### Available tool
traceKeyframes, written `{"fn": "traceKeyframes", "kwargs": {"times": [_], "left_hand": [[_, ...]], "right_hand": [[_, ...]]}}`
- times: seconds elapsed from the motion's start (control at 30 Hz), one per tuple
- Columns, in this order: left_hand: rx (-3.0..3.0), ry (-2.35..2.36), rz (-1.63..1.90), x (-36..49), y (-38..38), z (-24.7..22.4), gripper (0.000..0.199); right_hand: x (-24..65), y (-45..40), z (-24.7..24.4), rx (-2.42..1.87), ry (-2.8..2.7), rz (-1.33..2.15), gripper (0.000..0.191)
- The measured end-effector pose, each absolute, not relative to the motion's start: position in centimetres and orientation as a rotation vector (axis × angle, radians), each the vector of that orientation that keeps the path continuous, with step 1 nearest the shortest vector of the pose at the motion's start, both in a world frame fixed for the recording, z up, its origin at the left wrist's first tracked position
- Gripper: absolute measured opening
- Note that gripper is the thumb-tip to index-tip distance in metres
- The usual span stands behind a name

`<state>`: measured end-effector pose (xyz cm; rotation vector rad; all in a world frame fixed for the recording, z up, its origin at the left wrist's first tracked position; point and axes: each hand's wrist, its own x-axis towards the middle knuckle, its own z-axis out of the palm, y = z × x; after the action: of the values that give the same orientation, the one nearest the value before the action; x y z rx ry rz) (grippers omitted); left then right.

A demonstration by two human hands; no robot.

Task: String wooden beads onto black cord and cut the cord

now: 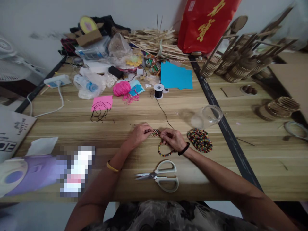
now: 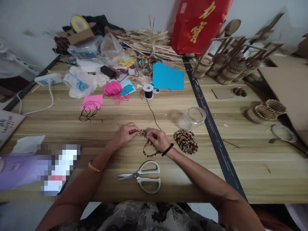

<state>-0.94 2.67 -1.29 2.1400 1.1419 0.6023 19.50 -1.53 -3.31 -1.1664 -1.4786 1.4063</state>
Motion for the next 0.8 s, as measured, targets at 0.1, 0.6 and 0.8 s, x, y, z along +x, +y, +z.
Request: {"fn": "traceKeyframes", "kwargs": {"times": [0.1, 0.6, 0.8], "left_hand": [[2.148, 1.136, 0.605, -0.85, 2.58, -1.12, 0.009], [1.567, 1.057, 0.782, -0.87, 2.65, -1.74, 0.02], [1.444, 0.972, 0.697, -0.49, 2.35, -1.28, 0.029]], "right_hand": [[19.47, -1.53, -3.18, -1.178, -1.492, 1.404, 0.023], [19.63, -1.55, -3.36, -1.153, -1.648, 1.312, 0.017], [19.67, -1.51, -3.66, -1.127, -1.655, 1.294, 0.019]]}}
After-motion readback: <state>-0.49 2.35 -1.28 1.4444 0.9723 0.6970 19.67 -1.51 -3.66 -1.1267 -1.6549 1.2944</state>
